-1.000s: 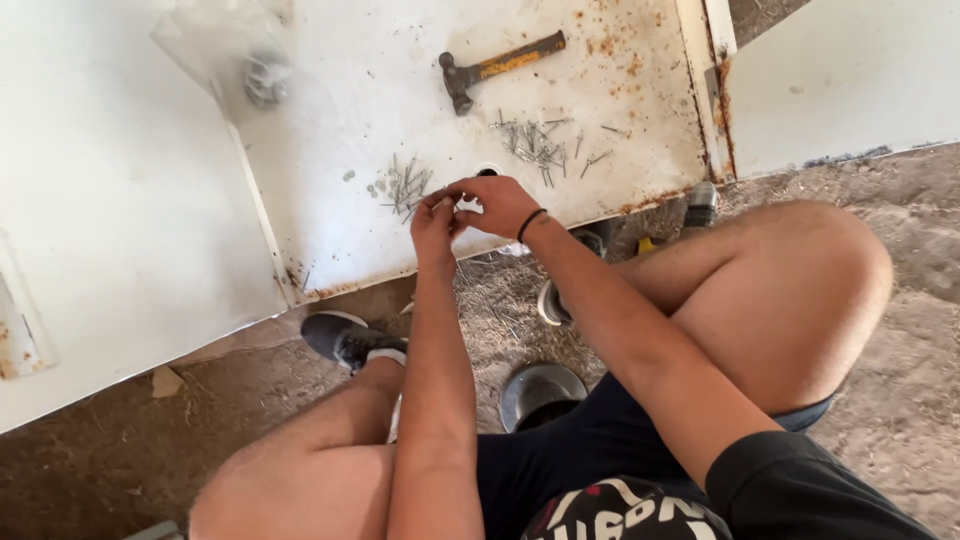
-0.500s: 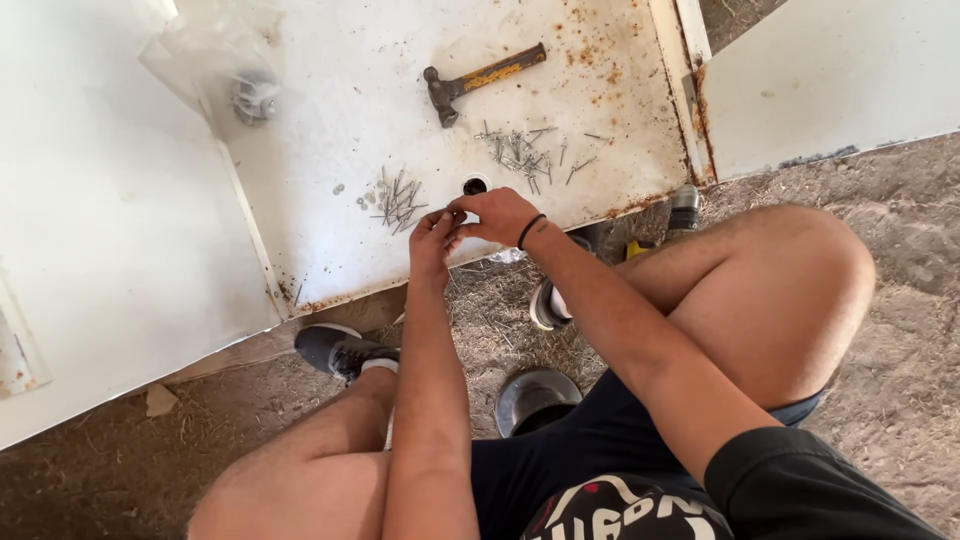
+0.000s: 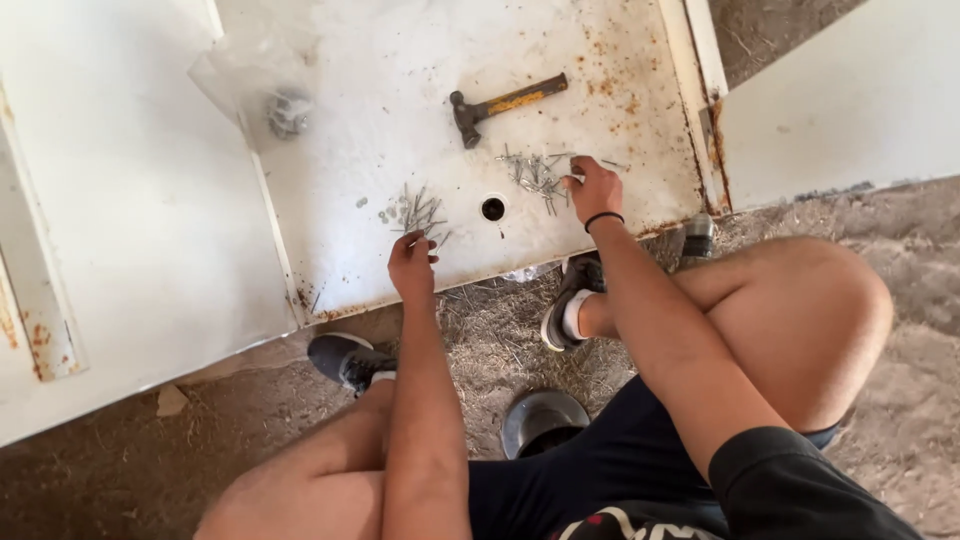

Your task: Sorting and inspecting a pile of nails and screws on a metal surface

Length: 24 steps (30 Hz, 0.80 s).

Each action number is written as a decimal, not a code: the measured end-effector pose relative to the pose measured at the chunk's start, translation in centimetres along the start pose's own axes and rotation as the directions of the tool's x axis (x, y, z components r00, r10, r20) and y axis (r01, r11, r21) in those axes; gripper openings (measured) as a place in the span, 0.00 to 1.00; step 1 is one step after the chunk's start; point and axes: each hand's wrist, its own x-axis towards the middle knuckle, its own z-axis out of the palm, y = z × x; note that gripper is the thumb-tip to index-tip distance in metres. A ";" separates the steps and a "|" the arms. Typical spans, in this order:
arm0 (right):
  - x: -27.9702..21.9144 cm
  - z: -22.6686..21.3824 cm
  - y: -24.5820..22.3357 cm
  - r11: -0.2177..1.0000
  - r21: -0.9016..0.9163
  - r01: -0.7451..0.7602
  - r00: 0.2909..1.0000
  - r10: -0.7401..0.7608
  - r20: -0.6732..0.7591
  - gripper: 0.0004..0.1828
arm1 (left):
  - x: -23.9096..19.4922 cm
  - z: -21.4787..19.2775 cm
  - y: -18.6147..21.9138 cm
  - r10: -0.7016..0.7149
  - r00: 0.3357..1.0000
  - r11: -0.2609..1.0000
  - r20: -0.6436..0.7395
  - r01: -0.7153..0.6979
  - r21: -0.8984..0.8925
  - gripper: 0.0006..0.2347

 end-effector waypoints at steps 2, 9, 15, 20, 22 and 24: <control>-0.5 -0.6 -1.1 1.000 -0.001 -0.008 1.000 0.008 -0.002 0.21 | 1.0 -0.7 -1.6 0.000 1.000 1.000 -0.022 0.000 0.005 0.09; -1.5 -2.5 -5.3 0.927 0.339 -0.159 0.960 0.225 -0.164 0.14 | 3.5 -2.4 -7.3 0.056 0.993 0.971 -0.103 -0.030 0.236 0.08; -4.5 -1.3 -10.2 0.898 0.441 -0.001 0.999 -0.016 0.035 0.10 | 1.3 -1.1 -6.6 0.284 0.952 0.844 -0.113 -0.192 0.501 0.10; -6.6 3.7 -13.8 0.943 0.237 0.234 0.948 -0.276 0.162 0.11 | -1.0 -0.9 -2.8 0.303 0.946 0.781 -0.118 -0.175 0.599 0.09; -7.7 4.3 -15.5 0.938 0.169 0.303 0.903 -0.339 0.265 0.14 | -0.8 -1.0 -2.6 0.304 0.940 0.799 -0.153 -0.164 0.578 0.08; -9.0 4.5 -17.5 0.881 0.025 0.472 0.795 -0.438 0.421 0.16 | 0.0 -1.4 -2.8 0.304 0.936 0.806 -0.178 -0.153 0.571 0.10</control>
